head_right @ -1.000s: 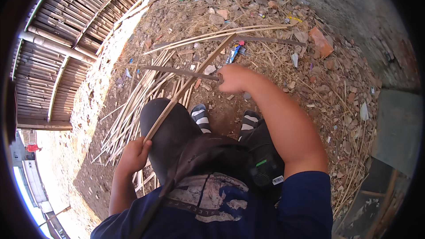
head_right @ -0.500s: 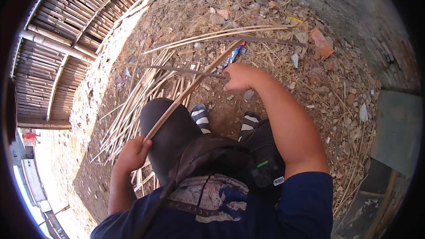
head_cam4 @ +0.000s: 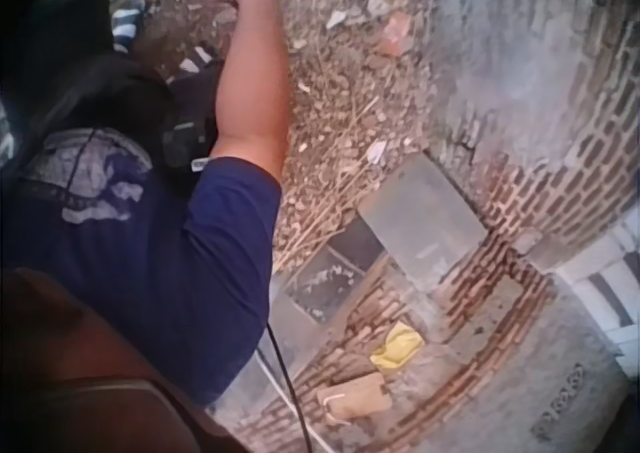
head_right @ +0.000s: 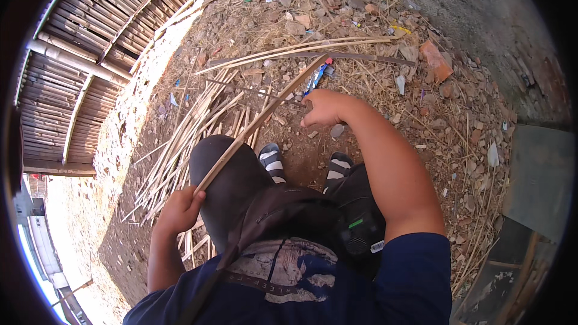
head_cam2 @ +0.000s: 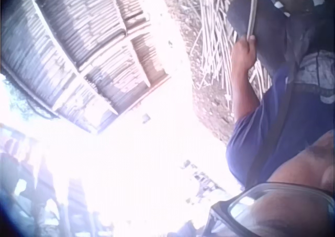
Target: The person shaves a piece of bamboo using a knife while sitting outdoors. The person holds the bamboo strip with one hand and draws the knife along its surface with the other.
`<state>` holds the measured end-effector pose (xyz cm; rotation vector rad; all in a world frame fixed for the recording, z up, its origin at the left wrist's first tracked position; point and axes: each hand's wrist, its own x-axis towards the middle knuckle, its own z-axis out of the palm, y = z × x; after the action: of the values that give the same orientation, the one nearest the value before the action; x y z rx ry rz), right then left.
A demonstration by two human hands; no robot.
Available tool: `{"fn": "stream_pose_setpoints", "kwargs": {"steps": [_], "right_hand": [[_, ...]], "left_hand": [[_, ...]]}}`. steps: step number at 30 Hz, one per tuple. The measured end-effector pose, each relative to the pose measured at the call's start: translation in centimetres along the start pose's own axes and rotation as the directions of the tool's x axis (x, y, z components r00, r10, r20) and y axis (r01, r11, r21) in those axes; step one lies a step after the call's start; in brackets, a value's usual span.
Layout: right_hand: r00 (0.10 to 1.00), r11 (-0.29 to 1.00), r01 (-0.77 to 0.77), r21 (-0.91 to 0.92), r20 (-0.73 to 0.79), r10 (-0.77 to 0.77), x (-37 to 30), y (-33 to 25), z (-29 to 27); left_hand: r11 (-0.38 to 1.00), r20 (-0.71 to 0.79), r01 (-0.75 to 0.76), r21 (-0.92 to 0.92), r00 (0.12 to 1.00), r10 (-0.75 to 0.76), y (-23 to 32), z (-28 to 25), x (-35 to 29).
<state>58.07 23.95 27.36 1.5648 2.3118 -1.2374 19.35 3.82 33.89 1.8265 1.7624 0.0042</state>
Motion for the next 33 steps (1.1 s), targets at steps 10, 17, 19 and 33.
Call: {"fn": "stream_pose_setpoints", "kwargs": {"steps": [10,17,19,33], "right_hand": [[1.0,0.997,0.003,-0.077,-0.018,-0.004,0.2,0.2,0.9],[0.989,0.981,-0.141,0.134,-0.016,0.144,-0.8,0.7,-1.0],[0.994,0.998,-0.059,0.02,-0.092,0.061,-0.9,-0.3,-0.2],[0.959,0.974,0.115,-0.197,-0.232,-0.16,0.4,1.2,1.8]], "left_hand": [[1.0,0.026,0.014,0.018,1.0,-0.014,-0.2,-0.1,0.2],[1.0,-0.004,0.004,-0.009,1.0,-0.004,-0.3,0.1,0.2],[0.999,-0.008,0.0,-0.034,1.0,0.0,-0.5,0.2,0.2],[0.996,-0.019,-0.058,-0.067,0.998,0.057,-0.9,0.2,0.2]]}}
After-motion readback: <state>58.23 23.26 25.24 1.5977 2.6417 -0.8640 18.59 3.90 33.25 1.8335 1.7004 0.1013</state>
